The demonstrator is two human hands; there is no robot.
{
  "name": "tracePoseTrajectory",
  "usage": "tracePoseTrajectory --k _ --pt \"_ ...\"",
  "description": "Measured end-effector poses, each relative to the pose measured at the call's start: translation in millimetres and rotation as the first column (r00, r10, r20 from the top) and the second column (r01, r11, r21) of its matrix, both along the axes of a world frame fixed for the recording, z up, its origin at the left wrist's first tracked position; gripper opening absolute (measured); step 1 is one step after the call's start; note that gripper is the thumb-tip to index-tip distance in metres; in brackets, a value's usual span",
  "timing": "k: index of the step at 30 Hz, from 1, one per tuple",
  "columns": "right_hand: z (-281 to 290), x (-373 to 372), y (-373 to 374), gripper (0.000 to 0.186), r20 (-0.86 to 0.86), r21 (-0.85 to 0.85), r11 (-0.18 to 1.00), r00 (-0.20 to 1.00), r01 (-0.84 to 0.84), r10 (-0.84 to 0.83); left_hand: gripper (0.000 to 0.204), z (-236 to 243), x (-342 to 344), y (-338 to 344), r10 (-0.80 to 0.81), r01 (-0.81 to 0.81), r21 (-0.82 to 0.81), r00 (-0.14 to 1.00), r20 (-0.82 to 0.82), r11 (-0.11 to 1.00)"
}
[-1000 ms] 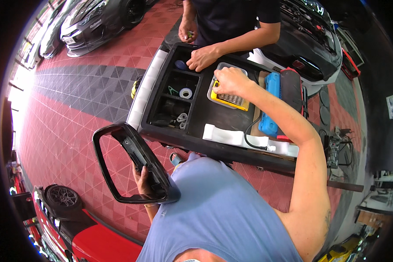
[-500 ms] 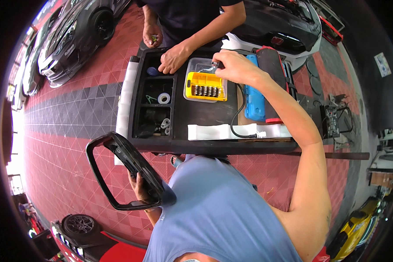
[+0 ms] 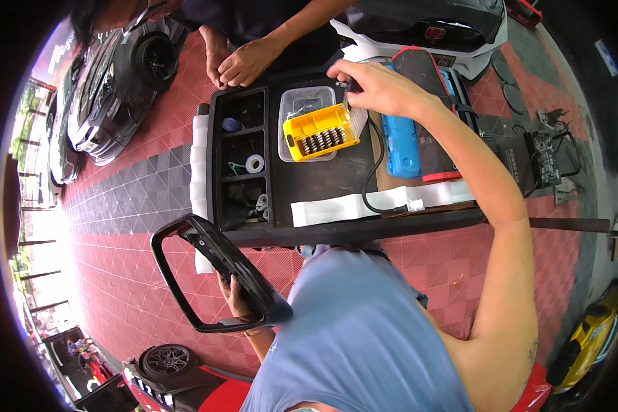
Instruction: Repairing and reassembling an automotive side mirror assembly using a soldering iron and screwdriver.
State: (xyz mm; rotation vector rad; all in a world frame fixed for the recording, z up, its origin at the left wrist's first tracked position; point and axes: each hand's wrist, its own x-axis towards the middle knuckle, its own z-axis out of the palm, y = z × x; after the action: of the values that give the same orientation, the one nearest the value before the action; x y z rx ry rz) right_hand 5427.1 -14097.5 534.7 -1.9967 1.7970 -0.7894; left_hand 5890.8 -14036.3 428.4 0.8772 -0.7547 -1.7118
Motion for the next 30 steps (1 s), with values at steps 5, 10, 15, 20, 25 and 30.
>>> tracePoseTrajectory --k 5,10,15,20,25,30 --pt "14 15 -34 0.041 -0.235 0.060 0.987 0.963 0.149 -0.131 0.057 -10 0 14 0.041 -0.041 -0.003 0.999 -0.003 0.999" --pt "21 38 -72 0.032 -0.325 0.028 0.999 0.945 -0.029 0.036 0.060 -10 -1 22 0.071 -0.071 0.000 0.997 -0.006 0.997" --pt "19 58 -94 0.020 -0.377 0.009 0.997 0.923 -0.080 0.078 0.063 -4 7 10 0.070 -0.069 -0.003 0.996 0.064 0.998" --pt "28 70 -89 0.024 -0.433 0.095 0.995 0.901 0.026 0.017 0.052 10 11 -19 0.000 0.000 -0.004 0.999 0.046 1.000" --pt "36 65 -47 0.025 -0.356 -0.292 0.955 0.921 0.051 -0.158 0.064 17 21 -52 -0.122 0.119 0.050 0.990 0.067 0.992" --pt "44 96 33 0.022 0.202 0.101 0.918 0.895 0.384 -0.397 0.064 10 31 -72 -0.210 0.203 0.088 0.974 0.081 0.975"
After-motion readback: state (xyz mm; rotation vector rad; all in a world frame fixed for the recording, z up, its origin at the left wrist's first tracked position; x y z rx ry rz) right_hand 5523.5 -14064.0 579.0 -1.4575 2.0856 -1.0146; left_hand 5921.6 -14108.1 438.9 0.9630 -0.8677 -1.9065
